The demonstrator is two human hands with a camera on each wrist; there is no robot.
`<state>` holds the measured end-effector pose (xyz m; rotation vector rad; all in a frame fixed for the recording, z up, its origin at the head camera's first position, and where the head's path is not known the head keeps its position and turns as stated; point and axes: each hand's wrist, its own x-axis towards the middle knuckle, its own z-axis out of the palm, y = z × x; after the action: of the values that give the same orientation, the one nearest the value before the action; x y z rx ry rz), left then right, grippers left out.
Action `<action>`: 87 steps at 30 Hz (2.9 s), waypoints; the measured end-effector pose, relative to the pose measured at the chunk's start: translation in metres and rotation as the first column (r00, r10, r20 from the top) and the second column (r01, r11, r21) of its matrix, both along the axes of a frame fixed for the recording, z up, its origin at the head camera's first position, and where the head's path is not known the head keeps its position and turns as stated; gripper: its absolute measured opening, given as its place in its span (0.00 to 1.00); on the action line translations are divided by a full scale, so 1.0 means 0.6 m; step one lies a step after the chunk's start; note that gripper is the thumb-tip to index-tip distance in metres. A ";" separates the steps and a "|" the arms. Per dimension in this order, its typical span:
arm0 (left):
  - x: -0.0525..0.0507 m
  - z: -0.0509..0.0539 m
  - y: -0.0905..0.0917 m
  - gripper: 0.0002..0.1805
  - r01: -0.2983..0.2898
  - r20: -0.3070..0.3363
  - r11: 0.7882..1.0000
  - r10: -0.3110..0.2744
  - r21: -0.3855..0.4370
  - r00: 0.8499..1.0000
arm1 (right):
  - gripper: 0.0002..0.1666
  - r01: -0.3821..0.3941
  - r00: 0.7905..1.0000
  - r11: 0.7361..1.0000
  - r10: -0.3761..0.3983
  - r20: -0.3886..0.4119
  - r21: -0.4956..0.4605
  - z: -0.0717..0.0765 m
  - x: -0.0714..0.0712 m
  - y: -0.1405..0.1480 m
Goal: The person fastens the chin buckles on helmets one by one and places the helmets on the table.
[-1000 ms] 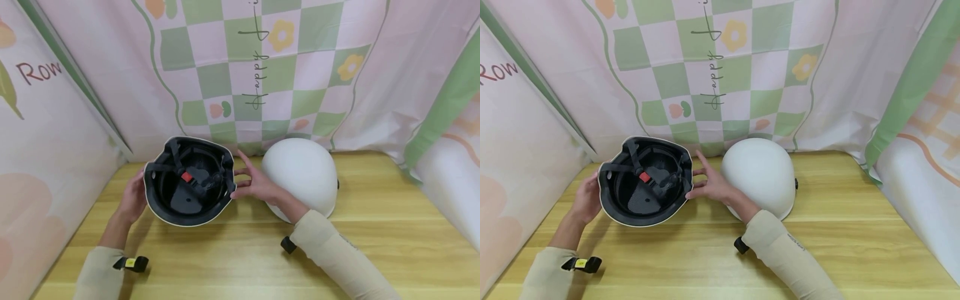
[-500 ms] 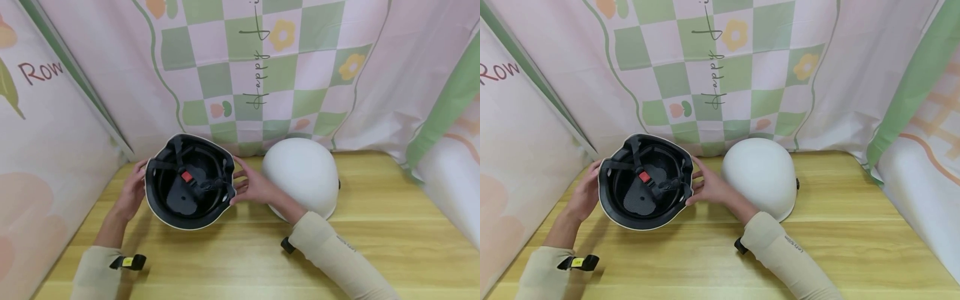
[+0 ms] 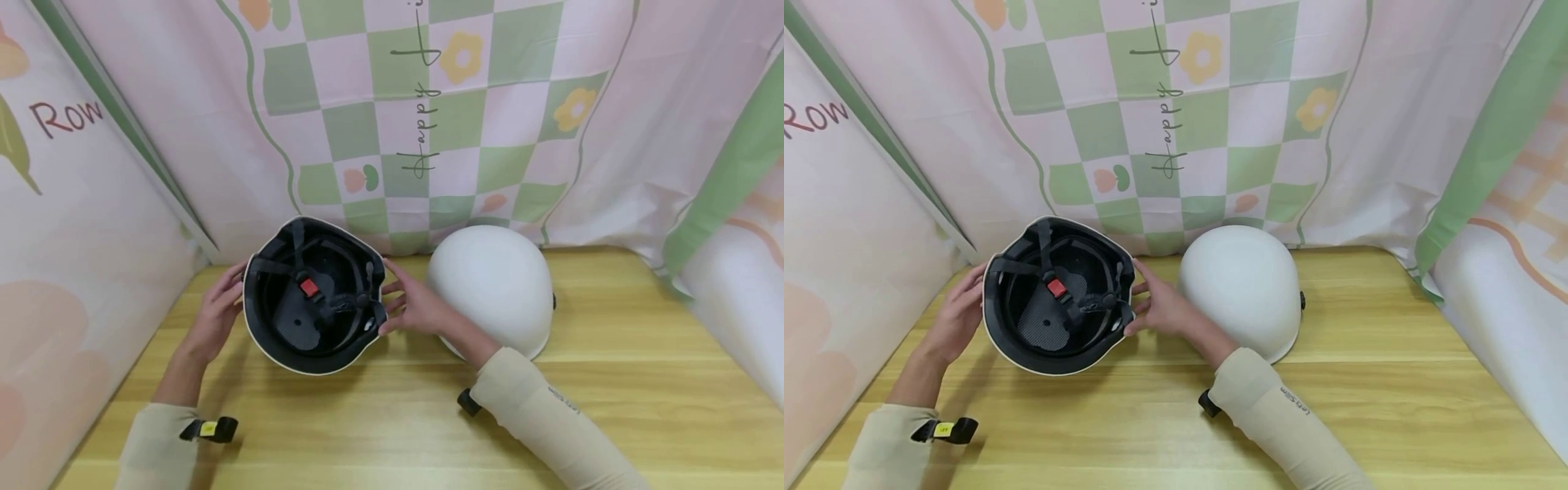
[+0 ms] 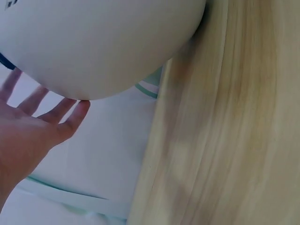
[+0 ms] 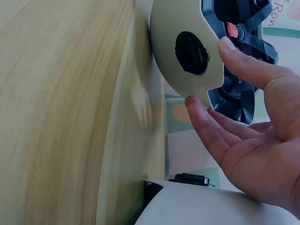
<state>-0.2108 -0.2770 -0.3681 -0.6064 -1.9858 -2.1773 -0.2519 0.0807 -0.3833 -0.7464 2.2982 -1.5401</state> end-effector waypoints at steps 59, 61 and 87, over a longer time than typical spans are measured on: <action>0.015 0.016 0.014 0.25 0.078 0.151 0.992 -0.063 -0.095 0.987 | 0.38 0.070 0.996 0.994 -0.066 -0.058 0.081 0.013 -0.005 -0.007; 0.016 0.017 0.015 0.25 0.068 0.159 0.992 -0.051 -0.102 0.986 | 0.34 0.086 0.991 0.996 -0.084 -0.104 0.018 0.028 -0.001 -0.009; 0.024 0.023 0.020 0.25 0.032 0.165 0.992 -0.012 -0.121 0.986 | 0.33 -0.038 0.966 0.993 0.007 -0.257 -0.114 0.130 0.041 -0.114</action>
<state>-0.1963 -0.2648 -0.3544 -0.4800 -2.2201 -2.1945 -0.2272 0.0123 -0.3050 -1.0562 2.3806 -1.6679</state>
